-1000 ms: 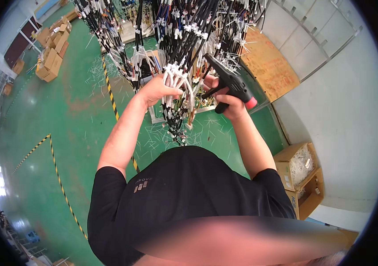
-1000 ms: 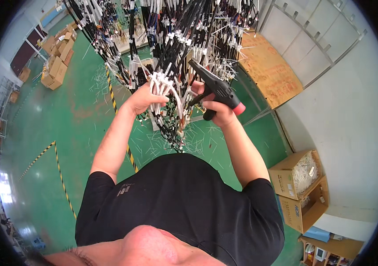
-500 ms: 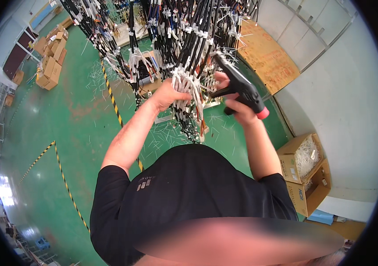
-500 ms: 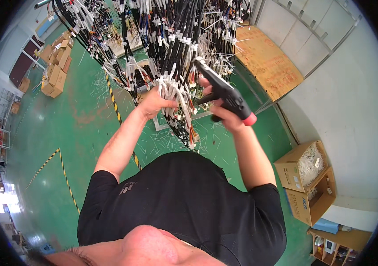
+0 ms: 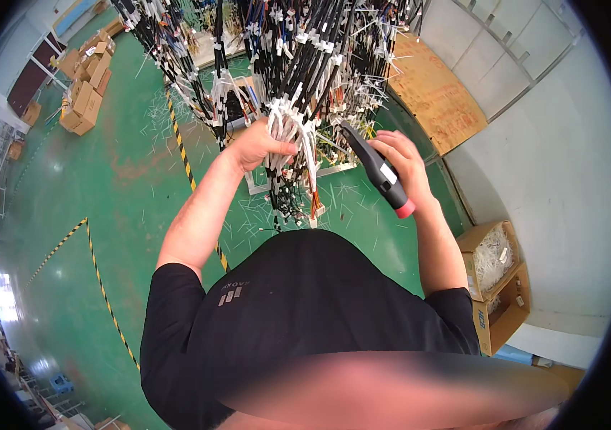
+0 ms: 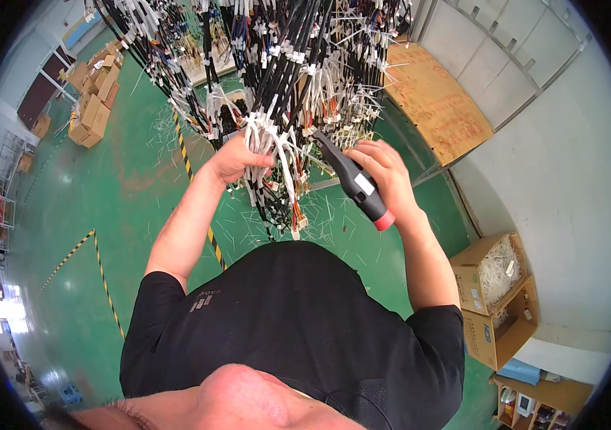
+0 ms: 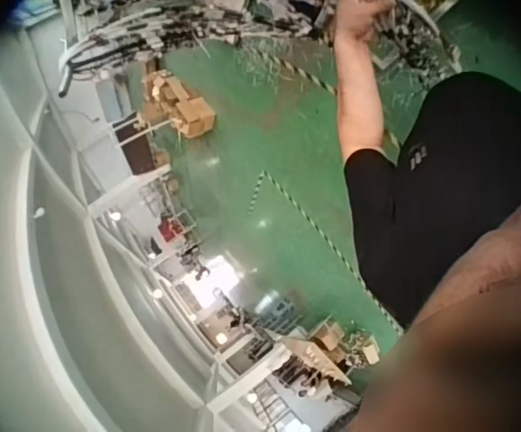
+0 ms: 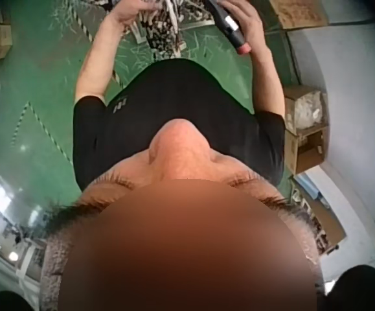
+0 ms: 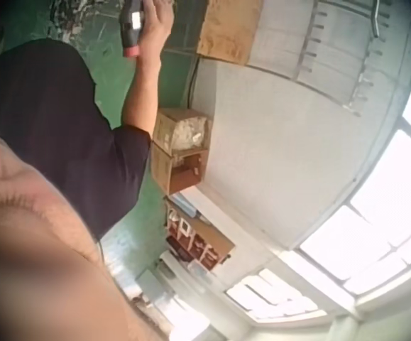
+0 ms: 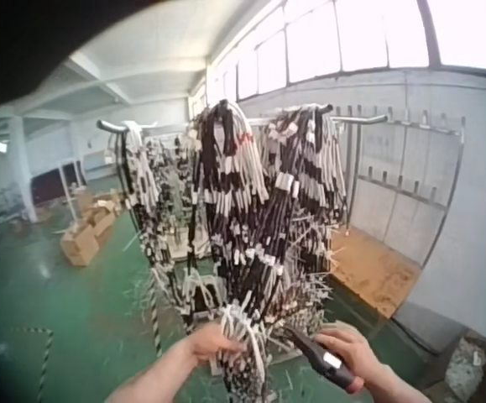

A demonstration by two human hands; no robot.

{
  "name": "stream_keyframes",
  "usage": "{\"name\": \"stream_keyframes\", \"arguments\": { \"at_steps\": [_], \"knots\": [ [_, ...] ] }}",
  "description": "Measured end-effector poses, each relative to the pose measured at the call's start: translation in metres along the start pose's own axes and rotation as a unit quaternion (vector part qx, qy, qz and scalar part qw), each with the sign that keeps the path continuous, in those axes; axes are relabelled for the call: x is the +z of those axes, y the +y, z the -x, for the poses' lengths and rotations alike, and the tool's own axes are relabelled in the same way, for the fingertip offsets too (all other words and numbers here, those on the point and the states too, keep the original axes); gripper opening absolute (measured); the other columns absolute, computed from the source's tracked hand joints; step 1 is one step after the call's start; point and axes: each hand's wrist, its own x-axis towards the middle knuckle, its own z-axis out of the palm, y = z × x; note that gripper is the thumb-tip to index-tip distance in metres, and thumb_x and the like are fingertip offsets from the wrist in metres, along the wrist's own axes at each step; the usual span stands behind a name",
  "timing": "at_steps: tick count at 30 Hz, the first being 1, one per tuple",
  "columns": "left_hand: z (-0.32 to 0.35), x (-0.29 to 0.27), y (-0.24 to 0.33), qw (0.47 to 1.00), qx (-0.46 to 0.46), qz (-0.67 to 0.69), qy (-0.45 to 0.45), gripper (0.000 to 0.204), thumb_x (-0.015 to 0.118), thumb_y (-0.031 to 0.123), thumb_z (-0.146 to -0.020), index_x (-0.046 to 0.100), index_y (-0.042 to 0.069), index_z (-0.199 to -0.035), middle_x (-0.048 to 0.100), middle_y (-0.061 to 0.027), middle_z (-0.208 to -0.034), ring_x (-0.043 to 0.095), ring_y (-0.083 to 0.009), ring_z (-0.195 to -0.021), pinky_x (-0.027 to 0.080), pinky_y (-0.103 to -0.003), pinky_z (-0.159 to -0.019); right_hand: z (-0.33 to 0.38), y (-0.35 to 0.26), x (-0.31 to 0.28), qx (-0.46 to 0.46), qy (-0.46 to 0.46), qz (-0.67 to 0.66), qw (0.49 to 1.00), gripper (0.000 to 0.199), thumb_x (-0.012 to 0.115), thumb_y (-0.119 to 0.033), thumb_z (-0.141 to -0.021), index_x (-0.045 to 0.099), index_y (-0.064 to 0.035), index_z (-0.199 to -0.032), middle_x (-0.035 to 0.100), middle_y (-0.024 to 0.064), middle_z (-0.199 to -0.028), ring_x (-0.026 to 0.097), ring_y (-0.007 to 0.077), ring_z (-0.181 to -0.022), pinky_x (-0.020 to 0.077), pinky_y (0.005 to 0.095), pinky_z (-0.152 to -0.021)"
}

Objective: Bundling groups of wires using a cable tie gun.

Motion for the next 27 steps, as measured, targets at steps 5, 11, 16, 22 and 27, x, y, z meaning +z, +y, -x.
{"name": "stream_keyframes", "arguments": {
  "at_steps": [5,11,16,22,27],
  "knots": [
    [0.007,-0.003,0.008,1.0,-0.008,-0.001,-0.015,0.043,0.088,0.0,-0.078,0.068,0.003,-0.117,0.073,-0.0054,-0.099,0.071,-0.0163,-0.083,0.062,-0.032,-0.068,-0.008,0.007,-0.005,0.073,-0.111,-0.21,0.969,0.039,0.071,-0.008,-0.089,0.067,-0.0014,-0.127,0.07,0.0157,-0.12,0.069,0.0325,-0.111,0.0539,0.0394,-0.098],
    [0.009,0.0,0.007,1.0,0.007,0.0,-0.012,0.041,0.089,0.001,-0.078,0.069,0.004,-0.114,0.072,-0.0042,-0.097,0.07,-0.0156,-0.083,0.061,-0.032,-0.069,-0.02,0.002,-0.007,0.052,-0.186,-0.243,0.951,0.042,0.071,-0.009,-0.088,0.066,0.0004,-0.129,0.071,0.0158,-0.116,0.068,0.0318,-0.105,0.0539,0.0396,-0.094],
    [0.01,0.003,0.008,1.0,0.015,-0.004,-0.008,0.036,0.087,0.001,-0.079,0.069,0.004,-0.111,0.072,-0.0047,-0.095,0.07,-0.0156,-0.08,0.061,-0.032,-0.07,-0.019,0.0,-0.011,0.047,-0.187,-0.24,0.952,0.043,0.071,-0.009,-0.089,0.065,-0.0003,-0.13,0.07,0.015,-0.117,0.067,0.0312,-0.105,0.0531,0.0384,-0.094],
    [0.008,0.002,0.006,1.0,0.014,-0.006,-0.018,0.04,0.085,-0.001,-0.08,0.068,0.004,-0.115,0.072,-0.0047,-0.094,0.07,-0.0164,-0.078,0.06,-0.032,-0.069,-0.018,0.001,-0.017,0.084,-0.176,-0.263,0.945,0.042,0.072,-0.01,-0.09,0.064,0.0011,-0.13,0.069,0.0166,-0.12,0.066,0.0326,-0.11,0.0503,0.0398,-0.099],
    [0.007,0.002,0.004,0.999,0.03,-0.003,-0.01,0.041,0.085,-0.001,-0.08,0.068,0.004,-0.117,0.071,-0.0045,-0.094,0.07,-0.0167,-0.075,0.059,-0.032,-0.067,-0.032,-0.017,-0.019,0.06,-0.192,-0.225,0.953,0.043,0.071,-0.011,-0.09,0.063,0.0032,-0.13,0.068,0.0192,-0.118,0.066,0.0367,-0.109,0.0523,0.0415,-0.097]
  ]
}}
